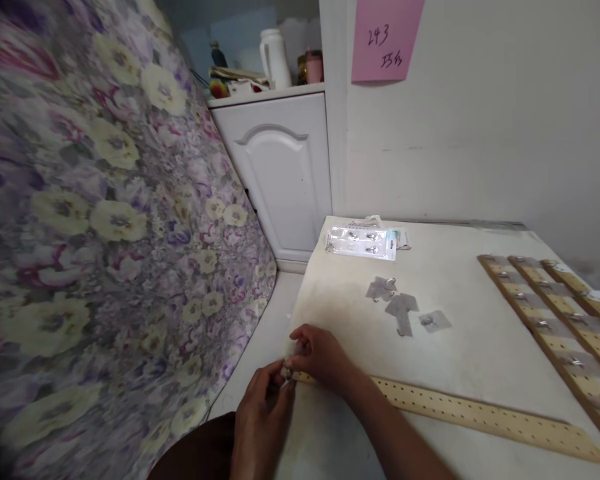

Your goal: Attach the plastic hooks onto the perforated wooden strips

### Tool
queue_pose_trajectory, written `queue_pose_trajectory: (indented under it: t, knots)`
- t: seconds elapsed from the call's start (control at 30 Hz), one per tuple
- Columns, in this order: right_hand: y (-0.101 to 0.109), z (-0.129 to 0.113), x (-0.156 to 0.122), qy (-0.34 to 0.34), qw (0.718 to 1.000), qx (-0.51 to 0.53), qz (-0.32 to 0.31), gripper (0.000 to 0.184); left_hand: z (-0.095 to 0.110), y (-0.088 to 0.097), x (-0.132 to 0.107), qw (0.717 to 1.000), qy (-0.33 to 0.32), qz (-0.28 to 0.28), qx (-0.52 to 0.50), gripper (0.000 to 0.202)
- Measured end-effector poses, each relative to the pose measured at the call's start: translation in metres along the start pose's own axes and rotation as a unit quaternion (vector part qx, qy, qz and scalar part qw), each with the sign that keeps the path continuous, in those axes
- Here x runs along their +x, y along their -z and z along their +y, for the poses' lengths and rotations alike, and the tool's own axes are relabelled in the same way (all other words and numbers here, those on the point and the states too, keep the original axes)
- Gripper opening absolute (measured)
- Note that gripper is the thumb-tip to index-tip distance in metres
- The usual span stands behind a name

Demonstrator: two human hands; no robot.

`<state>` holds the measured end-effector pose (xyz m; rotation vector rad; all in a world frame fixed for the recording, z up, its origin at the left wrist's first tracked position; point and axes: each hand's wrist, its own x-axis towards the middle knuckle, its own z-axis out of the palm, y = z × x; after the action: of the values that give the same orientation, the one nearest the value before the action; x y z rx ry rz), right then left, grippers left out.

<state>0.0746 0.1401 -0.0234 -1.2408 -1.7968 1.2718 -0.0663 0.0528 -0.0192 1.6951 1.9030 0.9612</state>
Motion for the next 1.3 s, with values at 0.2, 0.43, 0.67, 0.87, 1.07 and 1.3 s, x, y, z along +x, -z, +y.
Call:
queue_pose_trajectory:
  t: [0.2, 0.43, 0.67, 0.87, 1.07, 1.3]
  knots:
    - [0.003, -0.006, -0.004, 0.012, 0.999, -0.005, 0.041, 0.017, 0.002, 0.002, 0.001, 1.000, -0.004, -0.006, 0.003, 0.037]
    - [0.002, -0.005, -0.003, 0.013, 0.999, -0.010, 0.033, 0.020, 0.001, 0.001, 0.002, 1.000, -0.005, -0.026, -0.005, 0.037]
    - [-0.001, 0.000, -0.003, 0.019, 0.999, -0.015, 0.038, 0.024, -0.009, -0.005, 0.003, 1.000, -0.011, -0.026, -0.012, 0.038]
    - [-0.005, -0.003, -0.001, 0.010, 0.997, -0.067, 0.048, 0.028, -0.007, -0.004, 0.003, 1.000, -0.011, -0.024, -0.003, 0.035]
    - [-0.006, -0.003, 0.001, -0.009, 0.997, -0.065, 0.043, 0.030, -0.007, -0.004, 0.002, 0.999, -0.004, -0.038, -0.007, 0.035]
    - [-0.004, -0.002, 0.001, -0.011, 0.999, -0.036, 0.035, 0.034, -0.008, -0.006, 0.003, 1.000, -0.004, -0.025, 0.018, 0.034]
